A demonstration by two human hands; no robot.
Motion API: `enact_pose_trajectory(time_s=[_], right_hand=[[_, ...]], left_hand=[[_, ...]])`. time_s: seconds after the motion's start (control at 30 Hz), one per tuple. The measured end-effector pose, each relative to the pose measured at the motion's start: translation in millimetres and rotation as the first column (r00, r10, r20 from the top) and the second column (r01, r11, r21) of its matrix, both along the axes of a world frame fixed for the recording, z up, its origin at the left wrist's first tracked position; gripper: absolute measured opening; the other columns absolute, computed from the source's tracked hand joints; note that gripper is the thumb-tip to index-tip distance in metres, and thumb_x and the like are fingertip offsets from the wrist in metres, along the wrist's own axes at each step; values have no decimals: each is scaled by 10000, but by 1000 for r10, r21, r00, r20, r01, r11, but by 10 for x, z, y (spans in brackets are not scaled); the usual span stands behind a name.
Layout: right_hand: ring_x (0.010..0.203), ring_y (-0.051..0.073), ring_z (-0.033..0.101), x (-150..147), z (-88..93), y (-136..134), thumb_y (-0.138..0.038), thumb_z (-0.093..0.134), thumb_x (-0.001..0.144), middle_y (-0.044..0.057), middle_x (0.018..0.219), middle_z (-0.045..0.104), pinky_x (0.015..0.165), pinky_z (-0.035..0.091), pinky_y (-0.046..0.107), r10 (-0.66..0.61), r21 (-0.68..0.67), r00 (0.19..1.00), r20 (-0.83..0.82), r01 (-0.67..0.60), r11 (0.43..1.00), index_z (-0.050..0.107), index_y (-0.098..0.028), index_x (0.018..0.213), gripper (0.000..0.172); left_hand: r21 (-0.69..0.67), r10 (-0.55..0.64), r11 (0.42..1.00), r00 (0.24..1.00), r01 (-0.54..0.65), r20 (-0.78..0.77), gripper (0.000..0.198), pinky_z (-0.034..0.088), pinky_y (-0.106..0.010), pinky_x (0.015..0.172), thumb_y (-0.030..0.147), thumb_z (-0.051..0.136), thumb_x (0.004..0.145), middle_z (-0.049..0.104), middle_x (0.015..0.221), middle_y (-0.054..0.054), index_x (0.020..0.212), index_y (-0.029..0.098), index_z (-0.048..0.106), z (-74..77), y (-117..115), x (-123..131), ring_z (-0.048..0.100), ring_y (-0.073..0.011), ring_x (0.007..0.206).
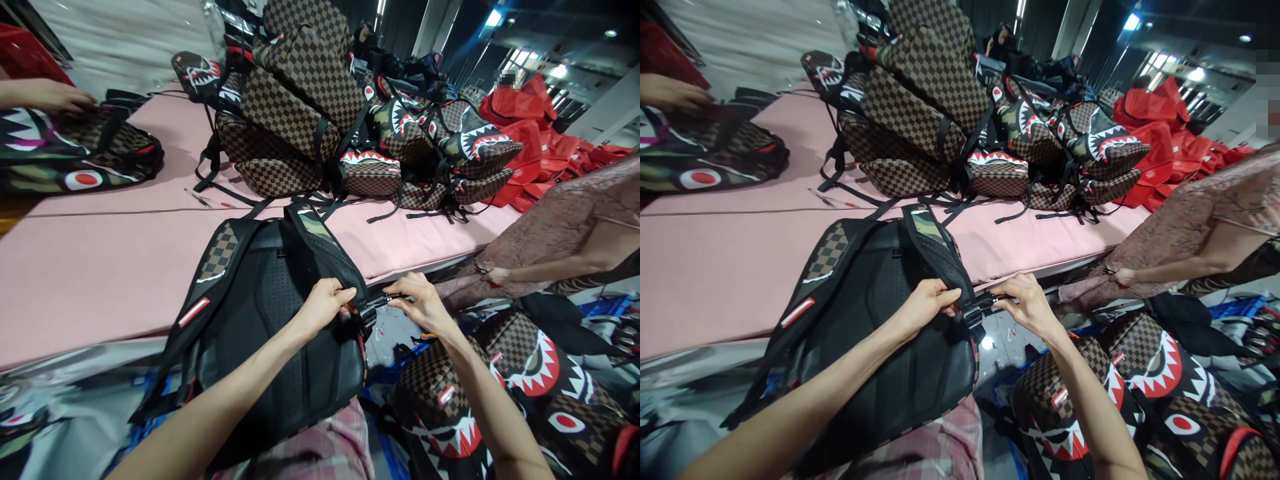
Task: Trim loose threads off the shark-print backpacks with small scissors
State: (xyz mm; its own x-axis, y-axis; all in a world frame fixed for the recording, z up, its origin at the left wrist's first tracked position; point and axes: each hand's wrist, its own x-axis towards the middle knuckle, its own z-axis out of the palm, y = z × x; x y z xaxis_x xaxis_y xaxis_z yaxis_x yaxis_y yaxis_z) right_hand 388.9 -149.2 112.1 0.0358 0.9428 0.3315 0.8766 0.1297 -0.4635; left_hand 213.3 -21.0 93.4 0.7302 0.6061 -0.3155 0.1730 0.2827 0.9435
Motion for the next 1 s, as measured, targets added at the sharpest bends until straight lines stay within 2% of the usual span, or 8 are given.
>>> enact_pose_trajectory(time_s=[0.17,0.3,0.47,0.73,0.93,1.0], right_hand=[[757,165,534,-9,42,17,-354,603,823,25,828,683,734,326,320,68,-47,993,93,-64,997,650,-209,938,191],[726,166,511,-67,49,11,-307,592,838,25,770,670,706,314,325,35,-25,985,168,-31,999,651,-198,915,145],[710,162,519,-52,7,-70,-322,577,847,27,771,672,711,335,323,-40,48,995,92,36,998,646,-201,911,154],[721,166,515,-59,-9,-34,-334,582,842,24,787,668,707,327,328,29,-19,994,107,-27,999,644,-209,948,176],[737,175,535,33,-142,-99,-397,576,830,20,803,680,711,355,321,-98,-2,995,-24,98,995,665,-234,914,204],[751,176,542,82,-132,-114,-403,589,819,21,828,684,737,355,327,-82,-22,997,-12,81,996,661,-237,937,216]], left_hand=[[19,-25,999,1000,26,-18,156,420,-227,498,226,573,721,612,527,-29,627,101,576,-66,-4,17,544,-117,477],[29,-3,1000,999,4,-33,159,416,-226,492,233,576,724,618,536,-34,635,101,578,-75,-12,7,547,-119,481],[-23,-16,1000,1000,15,-16,178,411,-213,481,210,562,734,601,503,-25,593,103,572,-37,-27,8,547,-110,468],[-10,-10,1000,1000,10,-19,175,416,-224,481,233,588,715,619,520,-41,602,100,571,-78,-21,18,568,-127,481],[-73,-40,997,999,40,-9,175,420,-218,486,211,558,735,635,523,-54,604,98,579,-49,-27,33,582,-128,486],[-66,-48,997,999,47,-9,189,418,-215,489,204,552,738,634,517,-55,585,98,584,-37,-28,40,575,-122,479]])
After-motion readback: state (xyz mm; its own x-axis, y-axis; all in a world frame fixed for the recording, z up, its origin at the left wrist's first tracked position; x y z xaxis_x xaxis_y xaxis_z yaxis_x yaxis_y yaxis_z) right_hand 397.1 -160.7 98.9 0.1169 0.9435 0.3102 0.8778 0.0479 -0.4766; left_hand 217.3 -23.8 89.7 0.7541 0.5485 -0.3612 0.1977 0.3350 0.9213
